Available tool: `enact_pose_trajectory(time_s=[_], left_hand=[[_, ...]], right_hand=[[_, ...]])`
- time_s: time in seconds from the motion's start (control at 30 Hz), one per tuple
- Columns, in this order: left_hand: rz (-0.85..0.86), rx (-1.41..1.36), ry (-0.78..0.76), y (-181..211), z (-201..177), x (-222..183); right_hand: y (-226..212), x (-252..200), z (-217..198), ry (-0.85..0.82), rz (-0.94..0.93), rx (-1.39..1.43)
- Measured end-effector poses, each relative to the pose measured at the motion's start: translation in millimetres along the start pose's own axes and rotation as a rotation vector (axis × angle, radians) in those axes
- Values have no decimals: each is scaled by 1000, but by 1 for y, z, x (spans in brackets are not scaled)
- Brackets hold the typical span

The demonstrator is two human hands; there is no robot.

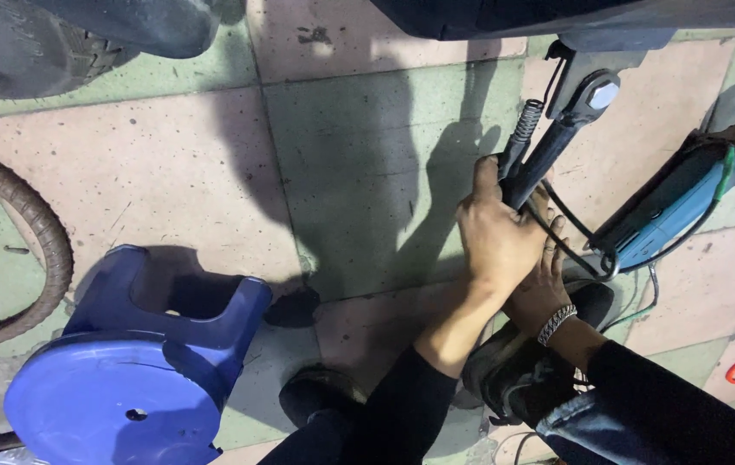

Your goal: Using an angle grinder to grind and shape a motorcycle kickstand.

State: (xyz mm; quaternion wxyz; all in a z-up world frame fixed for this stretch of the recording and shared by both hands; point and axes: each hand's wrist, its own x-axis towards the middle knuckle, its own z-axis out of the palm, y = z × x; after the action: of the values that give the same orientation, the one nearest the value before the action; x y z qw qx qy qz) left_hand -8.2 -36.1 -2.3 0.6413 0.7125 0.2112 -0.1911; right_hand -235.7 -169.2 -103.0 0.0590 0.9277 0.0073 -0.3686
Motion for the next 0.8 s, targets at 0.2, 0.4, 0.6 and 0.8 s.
enact_pose_trajectory(time_s=[0.2,0.4,0.6,0.8], left_hand=[[24,-14,61,-3,5,4],[-42,107,-183,-1,-7,0],[284,304,-484,44,-118,44],[-31,215,-544,2,-62,37]], right_hand=[[-20,5,-43,33,40,121],[-4,-1,-3,116,-17,34],[-27,8,-82,52,45,204],[5,-3,30,99,21,198]])
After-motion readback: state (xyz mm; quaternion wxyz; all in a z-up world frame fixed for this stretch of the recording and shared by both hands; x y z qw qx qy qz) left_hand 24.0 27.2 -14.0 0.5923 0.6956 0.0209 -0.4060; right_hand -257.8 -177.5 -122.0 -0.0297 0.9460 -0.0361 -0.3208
